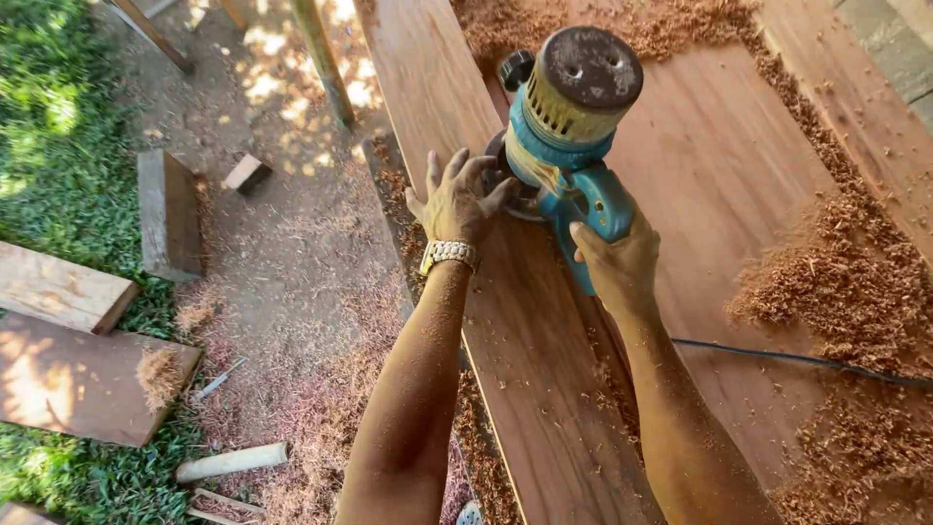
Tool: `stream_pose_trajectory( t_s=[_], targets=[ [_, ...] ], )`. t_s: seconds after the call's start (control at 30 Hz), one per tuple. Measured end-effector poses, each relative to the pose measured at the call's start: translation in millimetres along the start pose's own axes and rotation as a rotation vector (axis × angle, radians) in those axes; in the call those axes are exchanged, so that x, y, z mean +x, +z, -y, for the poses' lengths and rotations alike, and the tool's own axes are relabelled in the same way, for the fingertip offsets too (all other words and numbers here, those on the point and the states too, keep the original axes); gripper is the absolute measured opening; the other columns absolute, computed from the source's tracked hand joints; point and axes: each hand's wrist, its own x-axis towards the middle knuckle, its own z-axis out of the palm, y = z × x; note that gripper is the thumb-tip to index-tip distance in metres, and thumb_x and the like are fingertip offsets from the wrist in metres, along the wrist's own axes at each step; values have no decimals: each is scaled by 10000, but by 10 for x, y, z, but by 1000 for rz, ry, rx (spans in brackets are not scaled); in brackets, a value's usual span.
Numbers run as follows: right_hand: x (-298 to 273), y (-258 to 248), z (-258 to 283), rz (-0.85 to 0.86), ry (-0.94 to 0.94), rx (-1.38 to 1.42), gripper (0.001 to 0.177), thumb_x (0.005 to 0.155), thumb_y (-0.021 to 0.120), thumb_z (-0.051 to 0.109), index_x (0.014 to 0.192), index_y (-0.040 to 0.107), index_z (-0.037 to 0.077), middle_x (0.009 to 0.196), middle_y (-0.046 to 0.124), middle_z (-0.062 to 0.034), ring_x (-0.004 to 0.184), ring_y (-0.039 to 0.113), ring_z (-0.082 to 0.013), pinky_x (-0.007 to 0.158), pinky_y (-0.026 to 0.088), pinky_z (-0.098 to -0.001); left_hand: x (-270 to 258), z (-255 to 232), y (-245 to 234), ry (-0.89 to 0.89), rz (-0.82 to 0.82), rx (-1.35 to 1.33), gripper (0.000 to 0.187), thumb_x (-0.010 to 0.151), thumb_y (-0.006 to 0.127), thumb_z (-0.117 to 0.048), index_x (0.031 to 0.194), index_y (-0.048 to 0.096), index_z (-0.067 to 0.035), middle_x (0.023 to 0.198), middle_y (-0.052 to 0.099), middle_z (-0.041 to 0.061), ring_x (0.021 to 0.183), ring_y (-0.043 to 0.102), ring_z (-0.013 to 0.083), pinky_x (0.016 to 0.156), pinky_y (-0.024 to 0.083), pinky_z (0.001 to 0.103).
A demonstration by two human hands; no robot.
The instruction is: Using a wood router to carve decorative grooves into a wooden door panel.
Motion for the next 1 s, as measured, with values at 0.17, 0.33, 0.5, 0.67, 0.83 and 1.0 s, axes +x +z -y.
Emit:
stream_pose_trajectory(
  t_s=[0.17, 0.33, 0.5, 0.67, 0.83, 1.0],
  targets=[
    [30, 60, 68, -4, 17, -35, 508, 870, 717, -8, 1368, 619, 12, 893, 694, -20, 642, 637, -85, 561, 567, -249, 86, -58, 10, -14, -32, 16, 405, 854, 712, -566, 1207, 688, -369, 1493, 540, -77, 1518, 288, 261, 1156, 109, 737],
    [24, 126, 108, 23, -4, -106, 570, 854, 691, -21, 1409, 569, 16, 892, 709, -42, 665, 683, -93, 551, 593, -254, 76, -13, 47, 2, -112, -8, 326, 875, 709, -488, 1156, 695, -323, 1415, 600, -89, 1480, 345, 270, 1140, 137, 736],
    [29, 142, 34, 16, -23, -99, 528, 874, 712, -9, 1388, 594, 12, 928, 709, -48, 654, 668, -102, 566, 595, -256, 37, -18, 6, -8, -127, -38, 299, 898, 705, -491, 1149, 697, -328, 1333, 666, -116, 1489, 371, 268, 1160, 153, 718],
    [13, 123, 0, 18, -15, -75, 510, 873, 739, -7, 1367, 614, 19, 957, 695, -62, 667, 655, -106, 572, 580, -264, 49, -3, 41, -13, -106, -67, 268, 913, 693, -481, 1139, 708, -337, 1331, 667, -135, 1486, 365, 273, 1149, 146, 735],
    [-22, 110, 6, 69, -331, -117, 543, 881, 749, -78, 1393, 582, -13, 1220, 696, -100, 1051, 685, -151, 893, 592, -306, 63, 48, 103, 60, -171, -32, 206, 891, 712, -449, 1058, 748, -334, 1360, 635, -122, 1472, 334, 293, 1116, 123, 760],
    [-93, 151, 177, 118, 9, 89, 595, 853, 713, -32, 1422, 558, 48, 1101, 706, -47, 835, 696, -121, 638, 615, -267, 51, 61, 65, 60, -123, -55, 204, 899, 703, -430, 1065, 735, -315, 1317, 660, -123, 1488, 336, 273, 1115, 127, 767]
  ],
)
